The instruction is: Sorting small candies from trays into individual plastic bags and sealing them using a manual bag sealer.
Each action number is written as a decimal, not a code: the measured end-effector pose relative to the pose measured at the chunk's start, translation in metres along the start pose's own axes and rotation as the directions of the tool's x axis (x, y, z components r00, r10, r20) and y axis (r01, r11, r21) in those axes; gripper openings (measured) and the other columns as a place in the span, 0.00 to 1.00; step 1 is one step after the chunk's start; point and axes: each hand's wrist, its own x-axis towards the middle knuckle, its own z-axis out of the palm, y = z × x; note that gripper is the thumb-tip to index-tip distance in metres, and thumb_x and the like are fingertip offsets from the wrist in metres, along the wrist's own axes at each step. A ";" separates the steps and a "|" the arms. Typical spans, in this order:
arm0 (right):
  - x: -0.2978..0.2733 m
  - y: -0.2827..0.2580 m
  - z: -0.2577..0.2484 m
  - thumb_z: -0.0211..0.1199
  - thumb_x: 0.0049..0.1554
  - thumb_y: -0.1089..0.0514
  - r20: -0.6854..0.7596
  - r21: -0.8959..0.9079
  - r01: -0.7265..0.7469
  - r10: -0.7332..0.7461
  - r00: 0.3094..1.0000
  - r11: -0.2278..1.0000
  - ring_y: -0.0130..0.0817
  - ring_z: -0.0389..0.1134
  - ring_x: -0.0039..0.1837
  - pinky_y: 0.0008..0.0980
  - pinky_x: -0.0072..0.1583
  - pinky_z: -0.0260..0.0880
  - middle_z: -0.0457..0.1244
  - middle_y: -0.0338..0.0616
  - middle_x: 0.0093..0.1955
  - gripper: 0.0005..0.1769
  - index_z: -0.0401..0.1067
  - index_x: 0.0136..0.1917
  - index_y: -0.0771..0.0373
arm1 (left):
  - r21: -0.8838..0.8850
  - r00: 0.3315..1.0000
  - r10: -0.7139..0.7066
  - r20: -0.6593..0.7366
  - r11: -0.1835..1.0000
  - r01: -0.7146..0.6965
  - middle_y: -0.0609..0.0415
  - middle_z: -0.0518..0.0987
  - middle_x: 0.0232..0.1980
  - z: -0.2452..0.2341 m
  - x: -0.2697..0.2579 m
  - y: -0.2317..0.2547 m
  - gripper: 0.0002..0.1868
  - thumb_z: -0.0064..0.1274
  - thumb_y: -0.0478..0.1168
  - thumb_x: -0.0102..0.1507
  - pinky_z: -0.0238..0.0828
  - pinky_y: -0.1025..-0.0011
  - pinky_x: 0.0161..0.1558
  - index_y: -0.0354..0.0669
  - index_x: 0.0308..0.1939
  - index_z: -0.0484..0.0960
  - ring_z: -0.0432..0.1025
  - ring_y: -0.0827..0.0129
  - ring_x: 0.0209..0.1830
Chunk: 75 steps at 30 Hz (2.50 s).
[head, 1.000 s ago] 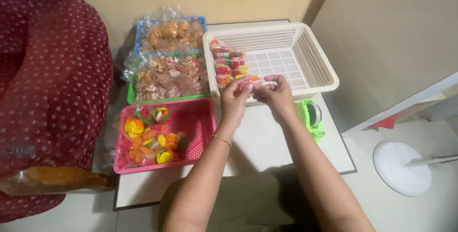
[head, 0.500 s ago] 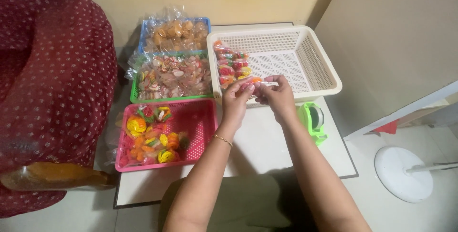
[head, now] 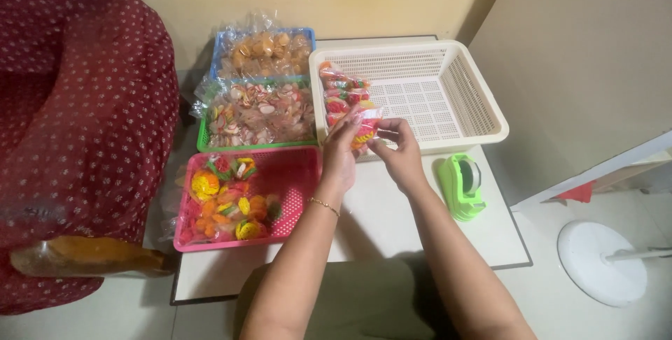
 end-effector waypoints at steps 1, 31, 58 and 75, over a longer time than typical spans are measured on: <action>0.000 0.001 0.000 0.74 0.51 0.64 -0.002 0.002 0.000 0.000 1.000 1.000 0.46 0.65 0.65 0.45 0.61 0.73 0.63 0.54 0.60 0.25 0.68 0.59 0.64 | 0.002 1.000 -0.001 0.001 1.000 0.001 0.44 0.68 0.65 0.001 -0.002 -0.001 0.32 0.58 0.54 0.63 0.71 0.77 0.44 0.53 0.70 0.74 0.67 0.64 0.55; 0.013 0.009 -0.029 0.71 0.53 0.60 0.285 0.367 -0.253 0.151 0.947 0.895 0.49 0.72 0.56 0.47 0.59 0.75 0.66 0.58 0.55 0.25 0.71 0.61 0.71 | 0.247 0.984 0.106 0.143 0.959 -0.139 0.59 0.81 0.40 -0.033 0.021 -0.020 0.24 0.76 0.43 0.50 0.77 0.78 0.42 0.40 0.46 0.86 0.74 0.80 0.41; 0.041 0.002 -0.044 0.76 0.47 0.64 0.098 -0.447 -0.194 0.264 0.960 0.873 0.42 0.75 0.43 0.33 0.45 0.78 0.67 0.61 0.52 0.30 0.76 0.64 0.54 | 0.674 0.985 0.089 0.149 0.720 -0.167 0.57 0.85 0.53 -0.049 0.067 -0.090 0.25 0.65 0.45 0.58 0.76 0.76 0.46 0.54 0.60 0.83 0.78 0.74 0.43; 0.058 0.066 0.027 0.72 0.52 0.52 0.314 -0.695 0.137 0.127 0.941 0.706 0.54 0.70 0.63 0.50 0.65 0.71 0.69 0.46 0.62 0.30 0.70 0.67 0.37 | 0.818 1.000 -0.007 -0.001 0.575 0.005 0.59 0.84 0.54 -0.105 0.082 -0.037 0.26 0.40 0.67 0.69 0.68 0.63 0.63 0.61 0.57 0.84 0.74 0.65 0.62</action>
